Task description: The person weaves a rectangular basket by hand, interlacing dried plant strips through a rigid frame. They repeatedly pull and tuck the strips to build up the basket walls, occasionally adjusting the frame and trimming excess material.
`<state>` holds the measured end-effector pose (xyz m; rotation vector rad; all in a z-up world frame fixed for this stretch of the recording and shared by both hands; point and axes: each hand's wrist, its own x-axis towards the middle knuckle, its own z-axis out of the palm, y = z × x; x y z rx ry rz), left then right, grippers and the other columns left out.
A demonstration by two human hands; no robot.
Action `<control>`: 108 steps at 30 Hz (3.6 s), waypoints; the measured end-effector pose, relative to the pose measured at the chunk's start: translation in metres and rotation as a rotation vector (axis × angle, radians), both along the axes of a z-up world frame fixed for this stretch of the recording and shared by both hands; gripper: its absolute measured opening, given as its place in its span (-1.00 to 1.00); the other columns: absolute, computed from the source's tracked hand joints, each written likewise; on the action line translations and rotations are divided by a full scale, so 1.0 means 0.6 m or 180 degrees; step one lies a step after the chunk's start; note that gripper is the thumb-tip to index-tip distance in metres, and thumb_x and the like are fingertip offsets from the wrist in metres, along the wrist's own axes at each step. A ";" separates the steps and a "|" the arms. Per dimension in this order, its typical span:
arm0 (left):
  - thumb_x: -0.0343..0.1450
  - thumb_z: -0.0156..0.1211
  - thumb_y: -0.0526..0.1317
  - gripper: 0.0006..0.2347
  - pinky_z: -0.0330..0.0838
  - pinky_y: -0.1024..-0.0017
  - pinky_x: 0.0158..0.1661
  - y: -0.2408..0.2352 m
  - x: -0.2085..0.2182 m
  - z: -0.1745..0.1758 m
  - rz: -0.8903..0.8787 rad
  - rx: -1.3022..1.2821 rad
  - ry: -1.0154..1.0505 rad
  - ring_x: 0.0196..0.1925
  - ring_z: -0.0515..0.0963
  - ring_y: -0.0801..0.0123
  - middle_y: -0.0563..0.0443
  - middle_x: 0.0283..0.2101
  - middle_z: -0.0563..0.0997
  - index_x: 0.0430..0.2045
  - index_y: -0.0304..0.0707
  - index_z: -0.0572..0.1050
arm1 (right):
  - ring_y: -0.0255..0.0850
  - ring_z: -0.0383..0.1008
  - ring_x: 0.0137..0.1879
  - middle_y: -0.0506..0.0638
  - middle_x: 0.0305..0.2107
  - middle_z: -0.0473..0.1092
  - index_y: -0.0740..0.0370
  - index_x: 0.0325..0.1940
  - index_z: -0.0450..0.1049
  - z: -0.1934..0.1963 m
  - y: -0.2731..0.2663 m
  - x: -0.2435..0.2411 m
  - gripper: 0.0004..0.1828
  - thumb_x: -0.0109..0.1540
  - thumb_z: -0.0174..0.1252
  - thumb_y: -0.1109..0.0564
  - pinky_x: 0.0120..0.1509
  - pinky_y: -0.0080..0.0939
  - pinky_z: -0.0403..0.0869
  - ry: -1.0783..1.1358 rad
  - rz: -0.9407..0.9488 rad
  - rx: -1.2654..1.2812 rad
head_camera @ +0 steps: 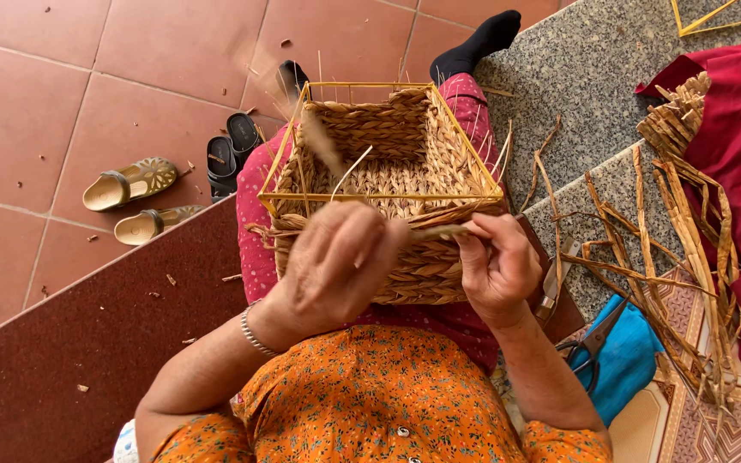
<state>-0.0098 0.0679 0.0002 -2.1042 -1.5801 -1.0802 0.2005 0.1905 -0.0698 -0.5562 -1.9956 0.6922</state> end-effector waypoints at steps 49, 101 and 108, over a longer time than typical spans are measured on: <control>0.46 0.05 -0.25 -0.83 0.60 0.42 -0.25 0.289 -0.065 -0.199 -0.1885 -0.4238 -0.1131 -0.34 0.73 0.44 0.01 -0.37 0.72 -0.25 -0.29 0.60 | -0.20 0.57 -0.21 0.11 -0.26 0.50 0.29 0.03 0.29 -0.010 0.005 0.001 -0.80 0.41 0.19 0.25 -0.13 -0.26 0.55 -0.0101 0.0283 -0.0041; 0.43 0.29 -0.35 -0.81 0.64 0.43 -0.05 0.268 -0.066 -0.175 -0.2989 -0.4327 -0.2901 -0.15 0.69 0.48 -0.01 -0.18 0.75 -0.09 -0.31 0.63 | -0.15 0.39 -0.23 -0.02 -0.33 0.29 0.29 0.07 0.54 0.039 -0.007 -0.024 -0.70 0.25 0.33 0.26 -0.20 -0.15 0.47 -0.1613 -0.0135 0.0838; 0.44 0.17 -0.32 -0.87 0.56 0.43 -0.36 0.258 -0.082 -0.194 -0.1806 -0.4489 -0.2410 -0.42 0.64 0.47 -0.02 -0.45 0.69 -0.40 -0.38 0.65 | -0.37 0.36 -0.21 0.12 0.03 0.30 0.27 0.08 0.48 0.007 0.010 0.025 -0.66 0.26 0.33 0.14 -0.27 -0.52 0.50 -0.0475 -0.0200 0.0033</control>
